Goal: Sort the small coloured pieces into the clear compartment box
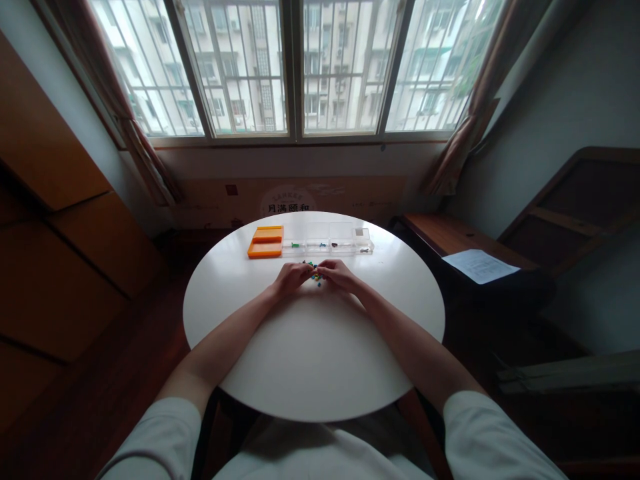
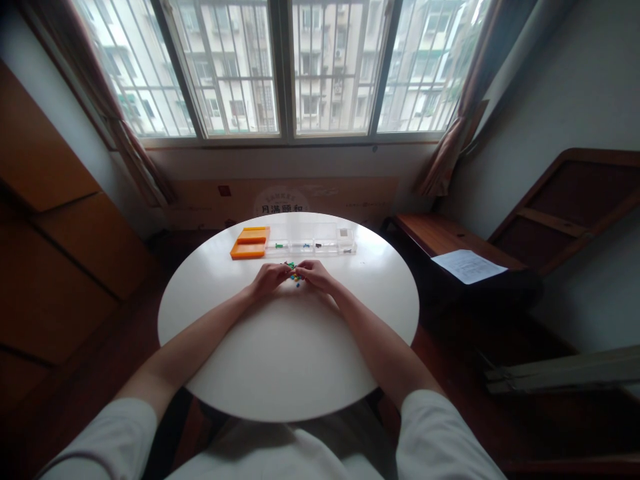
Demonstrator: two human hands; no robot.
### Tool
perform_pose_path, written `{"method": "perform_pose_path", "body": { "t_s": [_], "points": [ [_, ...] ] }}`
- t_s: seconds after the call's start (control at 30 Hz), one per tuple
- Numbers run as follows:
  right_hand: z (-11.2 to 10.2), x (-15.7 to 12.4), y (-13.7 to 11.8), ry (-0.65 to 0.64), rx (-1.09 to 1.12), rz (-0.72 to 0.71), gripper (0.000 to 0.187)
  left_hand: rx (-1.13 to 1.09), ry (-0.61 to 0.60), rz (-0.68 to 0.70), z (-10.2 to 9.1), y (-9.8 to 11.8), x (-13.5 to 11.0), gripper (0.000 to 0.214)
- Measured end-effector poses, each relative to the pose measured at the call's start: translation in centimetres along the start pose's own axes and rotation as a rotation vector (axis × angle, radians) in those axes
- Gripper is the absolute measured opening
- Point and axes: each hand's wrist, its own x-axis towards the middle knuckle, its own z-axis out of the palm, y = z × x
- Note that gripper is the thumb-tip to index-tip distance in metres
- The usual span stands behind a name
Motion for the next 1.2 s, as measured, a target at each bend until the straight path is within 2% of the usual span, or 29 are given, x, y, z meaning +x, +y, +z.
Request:
{"method": "perform_pose_path", "body": {
  "t_s": [0.93,1.2],
  "points": [
    [0.12,0.03,0.05,0.002,0.052,0.003,0.027,0.020,-0.009,0.018,0.08,0.20,-0.03,0.030],
    [0.08,0.21,0.30,0.008,0.043,0.007,0.026,0.017,-0.015,-0.017,-0.07,0.30,0.00,0.026]
  ]
}}
